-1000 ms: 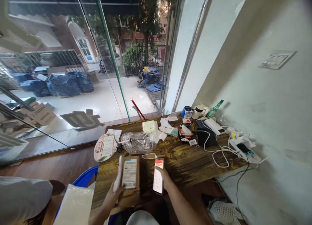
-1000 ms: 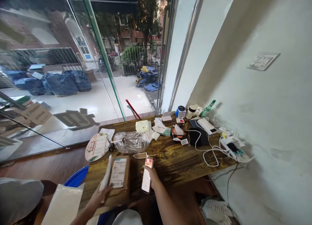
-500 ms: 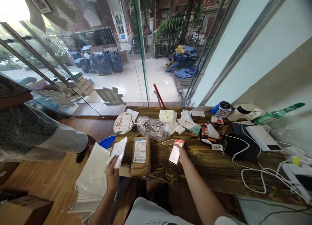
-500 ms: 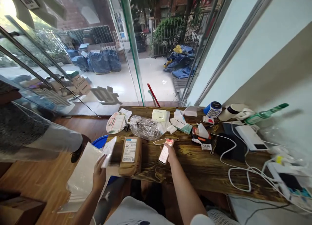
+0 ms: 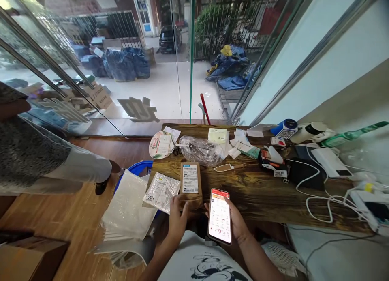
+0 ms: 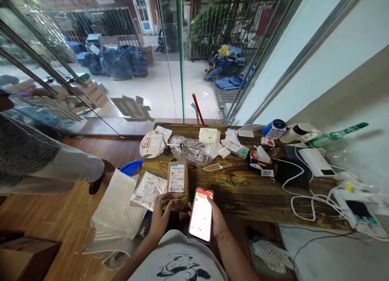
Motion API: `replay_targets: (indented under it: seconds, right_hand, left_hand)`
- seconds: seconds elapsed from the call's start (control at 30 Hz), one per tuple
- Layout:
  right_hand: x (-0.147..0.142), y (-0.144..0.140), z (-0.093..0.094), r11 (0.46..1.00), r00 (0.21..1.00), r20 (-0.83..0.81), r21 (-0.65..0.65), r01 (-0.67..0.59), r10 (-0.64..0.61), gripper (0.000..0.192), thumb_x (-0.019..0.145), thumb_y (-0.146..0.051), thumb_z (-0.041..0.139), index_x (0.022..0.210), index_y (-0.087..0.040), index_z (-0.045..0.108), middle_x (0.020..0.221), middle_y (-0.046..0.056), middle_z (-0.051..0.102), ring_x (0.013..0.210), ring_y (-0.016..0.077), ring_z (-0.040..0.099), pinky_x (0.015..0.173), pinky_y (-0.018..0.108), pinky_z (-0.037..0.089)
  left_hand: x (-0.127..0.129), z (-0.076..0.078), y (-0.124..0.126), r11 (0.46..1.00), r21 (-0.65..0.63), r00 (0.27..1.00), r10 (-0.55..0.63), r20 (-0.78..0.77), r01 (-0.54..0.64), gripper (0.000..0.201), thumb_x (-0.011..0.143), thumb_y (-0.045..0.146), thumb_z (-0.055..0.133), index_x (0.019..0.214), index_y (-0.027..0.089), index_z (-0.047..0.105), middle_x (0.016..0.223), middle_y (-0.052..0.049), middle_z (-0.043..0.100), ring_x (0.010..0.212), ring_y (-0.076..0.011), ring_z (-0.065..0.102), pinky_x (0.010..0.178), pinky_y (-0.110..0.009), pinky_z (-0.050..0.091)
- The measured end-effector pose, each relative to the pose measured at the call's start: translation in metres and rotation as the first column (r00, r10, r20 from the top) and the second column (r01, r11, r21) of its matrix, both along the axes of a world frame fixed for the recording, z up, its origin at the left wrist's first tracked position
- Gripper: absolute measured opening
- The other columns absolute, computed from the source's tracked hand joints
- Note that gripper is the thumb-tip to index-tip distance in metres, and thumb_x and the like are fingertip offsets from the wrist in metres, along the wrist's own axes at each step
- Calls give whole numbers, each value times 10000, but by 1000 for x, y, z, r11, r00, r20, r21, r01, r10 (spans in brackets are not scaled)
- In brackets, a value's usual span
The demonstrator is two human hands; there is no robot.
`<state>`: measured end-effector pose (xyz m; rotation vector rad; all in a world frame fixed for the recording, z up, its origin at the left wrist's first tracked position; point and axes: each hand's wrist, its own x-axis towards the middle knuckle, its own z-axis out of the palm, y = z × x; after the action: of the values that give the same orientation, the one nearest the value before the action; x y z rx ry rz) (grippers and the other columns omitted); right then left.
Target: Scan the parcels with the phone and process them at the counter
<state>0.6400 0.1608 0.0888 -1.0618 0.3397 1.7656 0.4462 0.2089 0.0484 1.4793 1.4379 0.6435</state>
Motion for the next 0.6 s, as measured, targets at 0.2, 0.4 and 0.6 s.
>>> replay_targets:
  seconds: [0.2,0.4,0.6]
  right_hand:
    - [-30,13,26,988,991,130,155,-1,-20,309,715,-364,657,921,-134,652,835,100,742,902,279,663,870,410,460]
    - [-45,14,39,971,950,282,229,71,-136,292,617,-238,699,890,-222,596,832,25,735,942,278,641,888,441,438]
    - [-48,13,48,953,953,298,300,-41,-53,459,601,-215,668,1051,-212,580,957,54,727,886,263,643,837,416,444]
  left_hand:
    - [1,38,-1,901,-254,879,-223,422,351,489,884,505,372,1159,174,604,1214,-89,613,1167,-223,524,1041,-355,371]
    - [1,45,1,750,-526,758,51,650,401,750,650,635,638,1226,157,577,1192,-130,625,1106,-311,565,978,-468,420]
    - [-13,49,9,665,-617,693,204,691,420,697,617,517,734,1199,163,585,1102,-130,664,1032,-275,608,864,-391,479]
